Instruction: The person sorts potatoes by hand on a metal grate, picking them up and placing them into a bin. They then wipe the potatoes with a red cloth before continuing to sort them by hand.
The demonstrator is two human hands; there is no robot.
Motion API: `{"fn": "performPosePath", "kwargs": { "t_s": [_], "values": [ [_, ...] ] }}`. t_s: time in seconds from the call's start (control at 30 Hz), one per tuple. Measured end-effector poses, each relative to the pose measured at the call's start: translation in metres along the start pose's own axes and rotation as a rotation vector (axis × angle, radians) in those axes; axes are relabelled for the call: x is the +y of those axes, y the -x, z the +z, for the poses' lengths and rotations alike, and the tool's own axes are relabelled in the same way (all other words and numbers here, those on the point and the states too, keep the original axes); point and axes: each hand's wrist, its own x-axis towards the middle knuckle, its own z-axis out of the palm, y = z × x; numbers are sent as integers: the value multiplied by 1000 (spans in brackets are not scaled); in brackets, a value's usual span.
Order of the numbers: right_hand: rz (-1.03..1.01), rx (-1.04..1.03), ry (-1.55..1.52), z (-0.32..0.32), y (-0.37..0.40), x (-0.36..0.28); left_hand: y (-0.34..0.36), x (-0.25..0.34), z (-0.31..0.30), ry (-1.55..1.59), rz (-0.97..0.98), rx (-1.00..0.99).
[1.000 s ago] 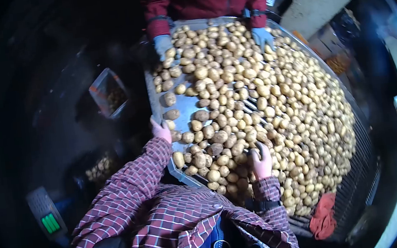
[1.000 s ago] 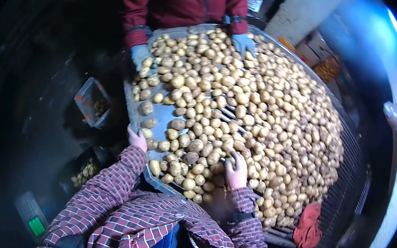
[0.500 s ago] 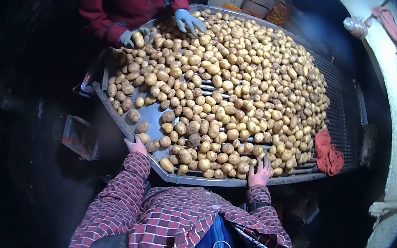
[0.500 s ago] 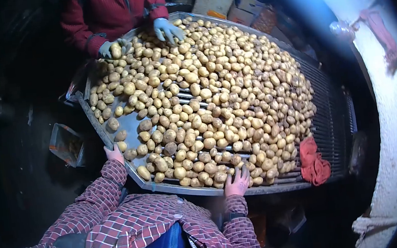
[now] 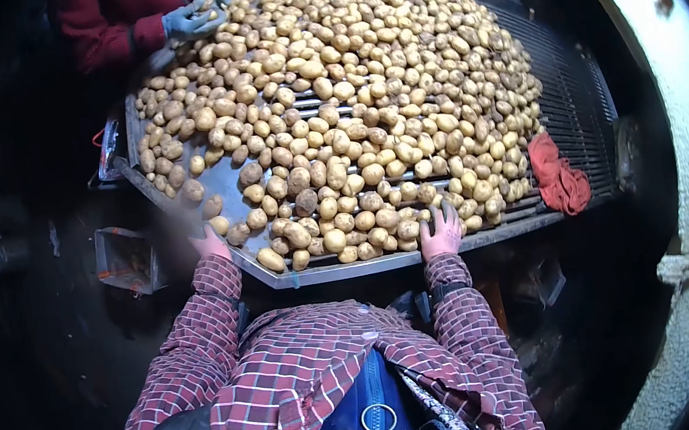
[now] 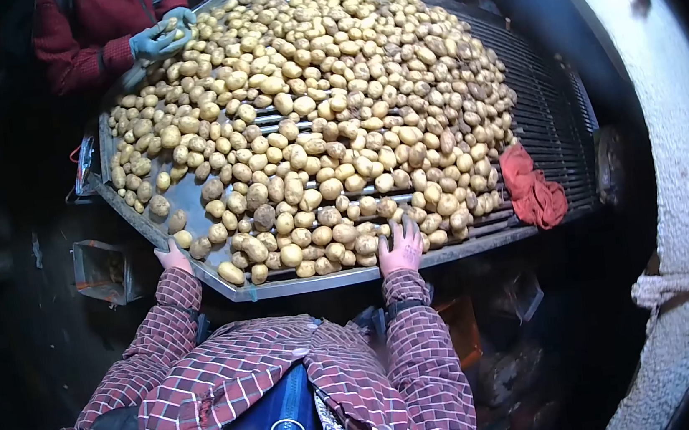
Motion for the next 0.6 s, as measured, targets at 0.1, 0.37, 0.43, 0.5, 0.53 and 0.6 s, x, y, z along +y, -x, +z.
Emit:
{"fn": "performPosePath", "kwargs": {
  "t_s": [0.1, 0.37, 0.43, 0.5, 0.53, 0.6],
  "values": [
    [-7, 0, 0, -3, 0, 0, -7, -8, 3, 7, 49, -2],
    [27, -19, -3, -5, -1, -2, -26, -27, 5, -39, 106, 23],
    [21, -14, -1, -6, -3, -1, -29, -30, 4, -91, 113, 23],
    [24, -11, -17, -5, -1, 0, -30, -30, 3, -34, 58, 8],
    [32, -16, -20, -5, 2, 0, -35, -36, 2, -39, 94, 10],
    [31, -14, -28, -5, -2, 0, -37, -41, 2, -5, 94, 13]
  ]
}}
